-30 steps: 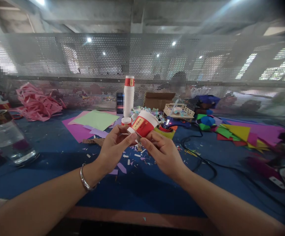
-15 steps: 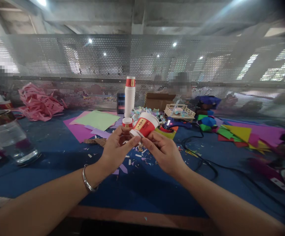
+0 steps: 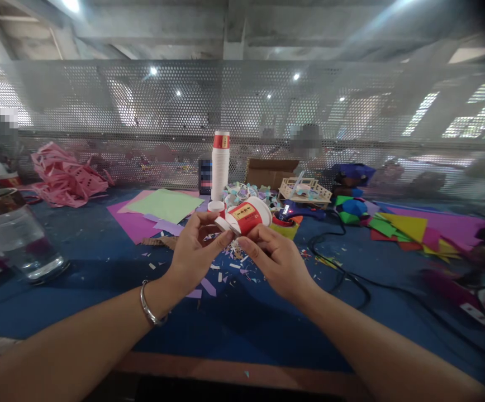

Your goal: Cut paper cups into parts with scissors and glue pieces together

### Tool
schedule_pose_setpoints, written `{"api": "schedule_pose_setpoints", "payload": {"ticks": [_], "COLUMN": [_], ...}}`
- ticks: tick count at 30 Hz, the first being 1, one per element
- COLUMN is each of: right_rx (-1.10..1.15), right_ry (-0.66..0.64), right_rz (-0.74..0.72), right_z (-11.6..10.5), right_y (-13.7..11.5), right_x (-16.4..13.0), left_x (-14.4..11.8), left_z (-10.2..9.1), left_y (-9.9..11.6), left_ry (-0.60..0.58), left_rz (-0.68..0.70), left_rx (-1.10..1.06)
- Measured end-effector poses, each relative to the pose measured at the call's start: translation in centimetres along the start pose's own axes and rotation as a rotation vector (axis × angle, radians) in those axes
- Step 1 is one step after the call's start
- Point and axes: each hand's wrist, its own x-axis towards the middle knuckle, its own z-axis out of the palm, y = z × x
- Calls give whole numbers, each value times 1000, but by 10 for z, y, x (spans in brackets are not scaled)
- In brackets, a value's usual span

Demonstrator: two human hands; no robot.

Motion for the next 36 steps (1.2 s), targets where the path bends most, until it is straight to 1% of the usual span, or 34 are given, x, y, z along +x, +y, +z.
{"api": "schedule_pose_setpoints", "payload": {"ticks": [5, 9, 13, 21, 28, 34, 36], "right_rx": [-18, -39, -43, -48, -41, 7, 13], "right_ry": [12, 18, 15, 14, 21, 52, 75], "right_rz": [7, -8, -5, -21, -13, 7, 21], "right_z": [-1, -1, -1, -1, 0, -1, -3], "right_y": [-1, 0, 1, -1, -1, 0, 0], "right_x": [-1, -2, -2, -2, -3, -2, 0], "left_x": [-1, -2, -4, -6, -7, -3, -1], "left_z": [1, 2, 3, 5, 7, 2, 0], "left_y": [5, 8, 5, 6, 5, 5, 7], "left_ry": [13, -34, -69, -53, -44, -16, -28], "left_rz": [-2, 8, 47, 74, 29, -14, -21], "left_rx": [10, 40, 74, 89, 29, -52, -120]}}
